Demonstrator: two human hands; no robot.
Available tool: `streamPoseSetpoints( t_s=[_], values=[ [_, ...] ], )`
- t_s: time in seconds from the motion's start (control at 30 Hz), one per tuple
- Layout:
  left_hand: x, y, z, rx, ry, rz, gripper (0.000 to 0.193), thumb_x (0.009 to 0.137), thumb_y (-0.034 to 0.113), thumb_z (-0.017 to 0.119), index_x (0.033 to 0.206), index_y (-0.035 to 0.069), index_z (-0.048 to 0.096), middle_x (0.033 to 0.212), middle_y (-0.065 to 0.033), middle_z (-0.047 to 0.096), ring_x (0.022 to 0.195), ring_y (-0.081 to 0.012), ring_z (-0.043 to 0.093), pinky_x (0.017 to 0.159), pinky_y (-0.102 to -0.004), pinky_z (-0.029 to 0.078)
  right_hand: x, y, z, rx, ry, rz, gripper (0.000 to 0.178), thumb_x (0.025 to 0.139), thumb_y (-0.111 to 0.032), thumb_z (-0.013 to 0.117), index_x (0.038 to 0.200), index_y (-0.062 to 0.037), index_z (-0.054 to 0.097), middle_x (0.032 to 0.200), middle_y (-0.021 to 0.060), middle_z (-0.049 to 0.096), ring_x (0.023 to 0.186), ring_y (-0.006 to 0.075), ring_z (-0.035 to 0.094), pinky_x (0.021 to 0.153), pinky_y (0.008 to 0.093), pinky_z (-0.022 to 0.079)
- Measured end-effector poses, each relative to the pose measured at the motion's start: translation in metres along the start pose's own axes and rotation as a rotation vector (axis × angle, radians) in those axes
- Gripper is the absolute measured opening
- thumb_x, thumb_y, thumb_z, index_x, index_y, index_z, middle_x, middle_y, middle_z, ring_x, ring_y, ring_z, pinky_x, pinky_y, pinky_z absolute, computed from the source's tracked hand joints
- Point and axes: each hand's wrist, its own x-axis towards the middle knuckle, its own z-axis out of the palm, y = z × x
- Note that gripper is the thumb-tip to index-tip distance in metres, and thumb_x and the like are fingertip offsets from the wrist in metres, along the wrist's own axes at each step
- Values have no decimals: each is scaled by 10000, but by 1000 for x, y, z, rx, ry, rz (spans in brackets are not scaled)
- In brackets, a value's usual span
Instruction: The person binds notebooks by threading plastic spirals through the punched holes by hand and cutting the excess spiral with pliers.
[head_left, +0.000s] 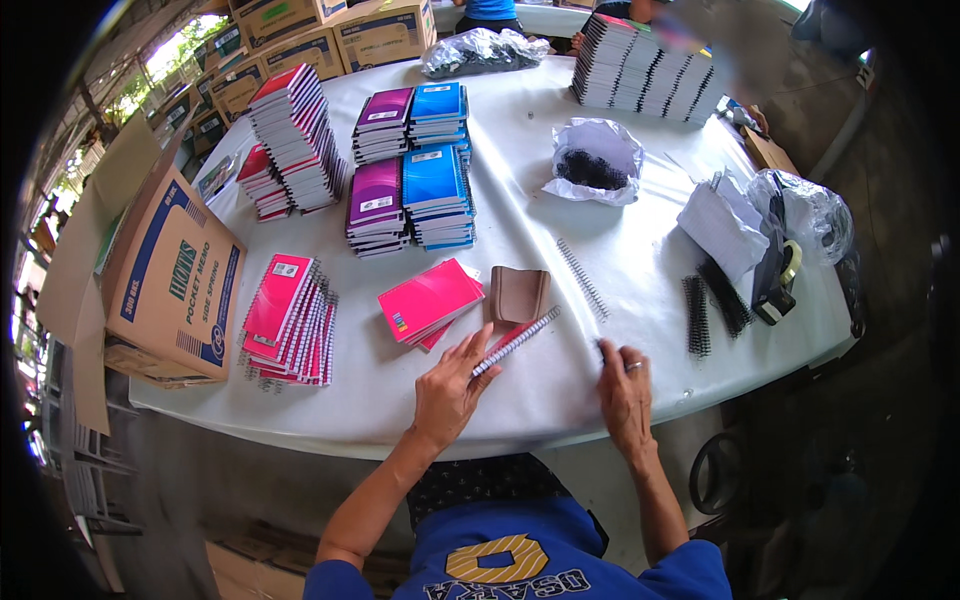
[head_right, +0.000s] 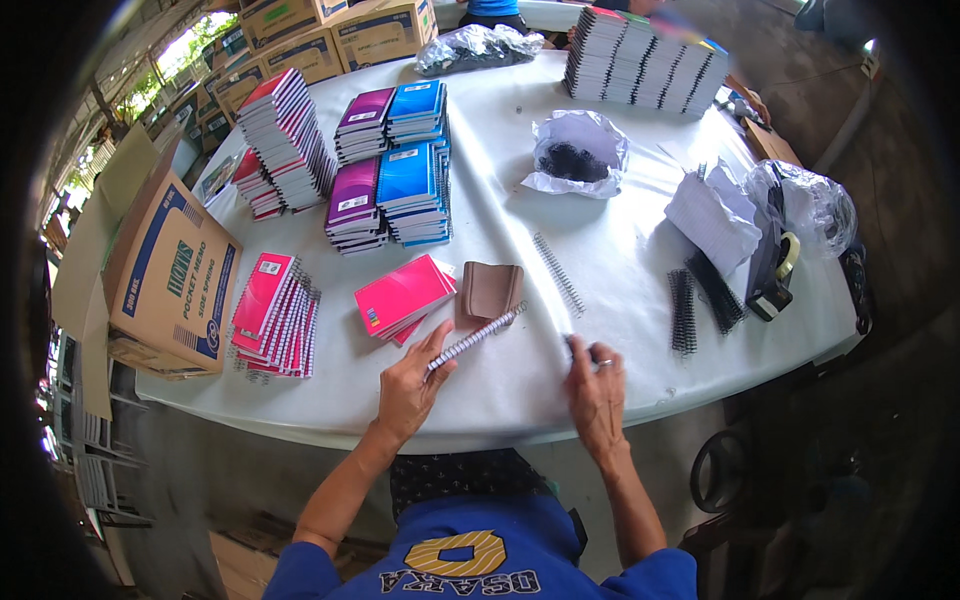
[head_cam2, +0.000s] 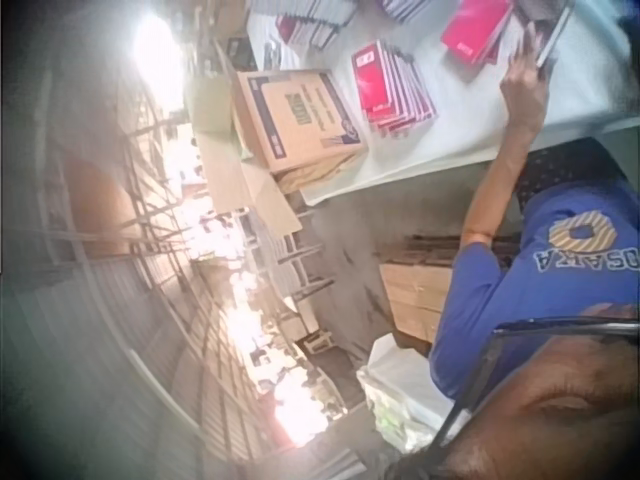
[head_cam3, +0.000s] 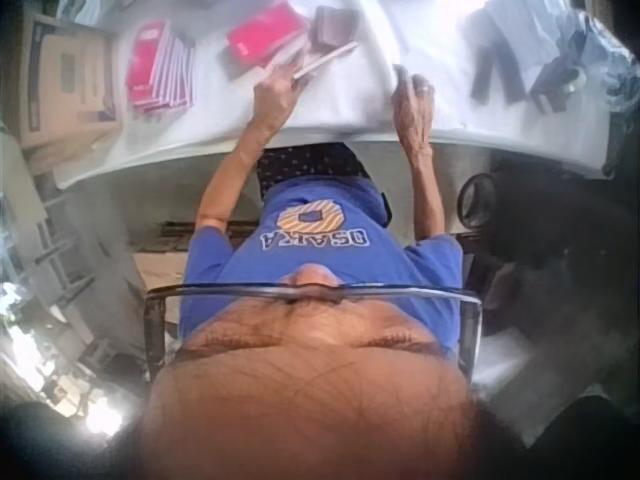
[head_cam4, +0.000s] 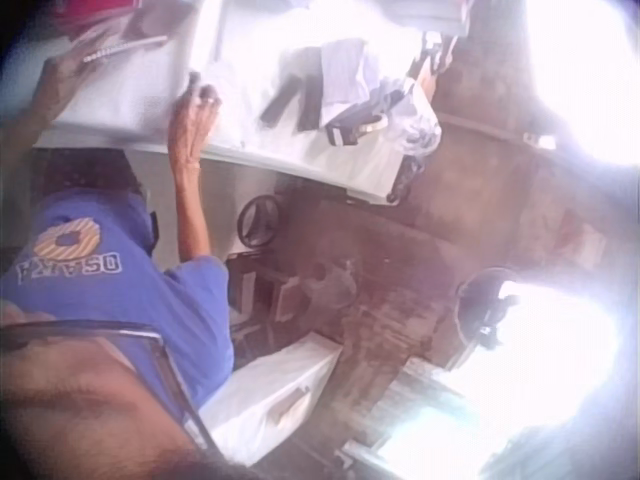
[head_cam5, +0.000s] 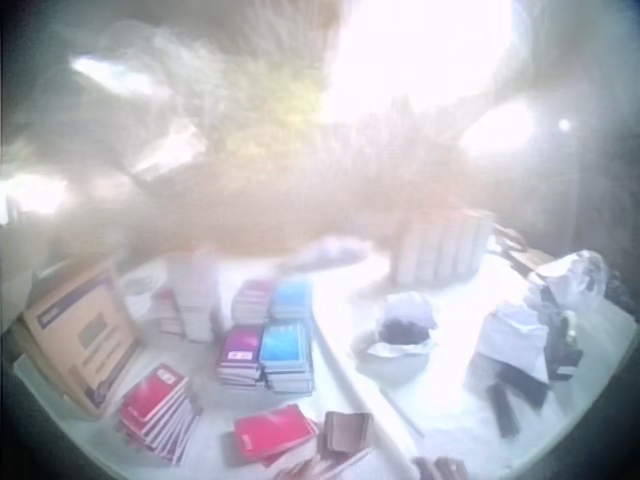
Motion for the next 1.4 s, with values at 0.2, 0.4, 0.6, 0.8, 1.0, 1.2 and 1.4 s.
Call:
streamPoseSetpoints(
  t_s=[0.2,0.4,0.6,0.8,1.0,1.2,1.4],
  values=[
    [-5,24,1,172,-21,-32,500,896,208,689,1353,58,555,1191,-166,667,880,-284,721,672,-343,567,7,-83,-60,532,-146,-259,473,837,-180,726,1260,-22,583,1053,143,586,942,290,592,773,410,476],
    [-5,32,2,148,-15,-15,607,807,135,754,1368,64,536,1203,-174,655,947,-303,707,688,-356,574,12,-84,-64,455,-162,-333,411,849,-193,715,1206,-32,591,986,90,590,885,249,585,723,392,466],
    [-5,28,-9,305,12,51,620,778,102,758,1362,79,551,1238,-122,648,1082,-317,662,747,-359,579,35,-77,-73,1015,-956,95,256,972,-198,587,1123,9,596,889,116,617,719,221,594,628,329,463],
    [14,27,-73,355,61,126,593,744,15,727,1320,86,605,1269,-104,639,1162,-307,623,818,-366,574,58,-69,-58,917,-542,-299,237,964,-154,588,1131,14,599,941,189,608,824,338,605,751,417,493],
    [29,-74,-200,37,245,-84,743,729,-201,541,1368,176,575,1343,-74,605,1328,-326,483,1046,-372,481,57,-20,4,246,-270,-206,372,871,-124,675,1224,-55,580,1074,162,583,1029,339,542,888,420,431],
    [4,-136,-258,336,-491,-448,742,745,157,767,1432,255,502,1522,-49,422,1469,-406,200,1178,-613,126,66,-33,7,180,27,-328,396,798,-114,745,1168,-81,609,1136,137,551,1071,318,513,927,450,411],
    [22,-92,-195,418,-55,-109,769,787,321,766,1469,171,444,1548,-77,380,1488,-323,201,1195,-474,163,139,-118,55,692,-107,-235,159,863,-35,653,1012,16,635,1039,168,623,963,361,616,824,405,495]
  ],
)
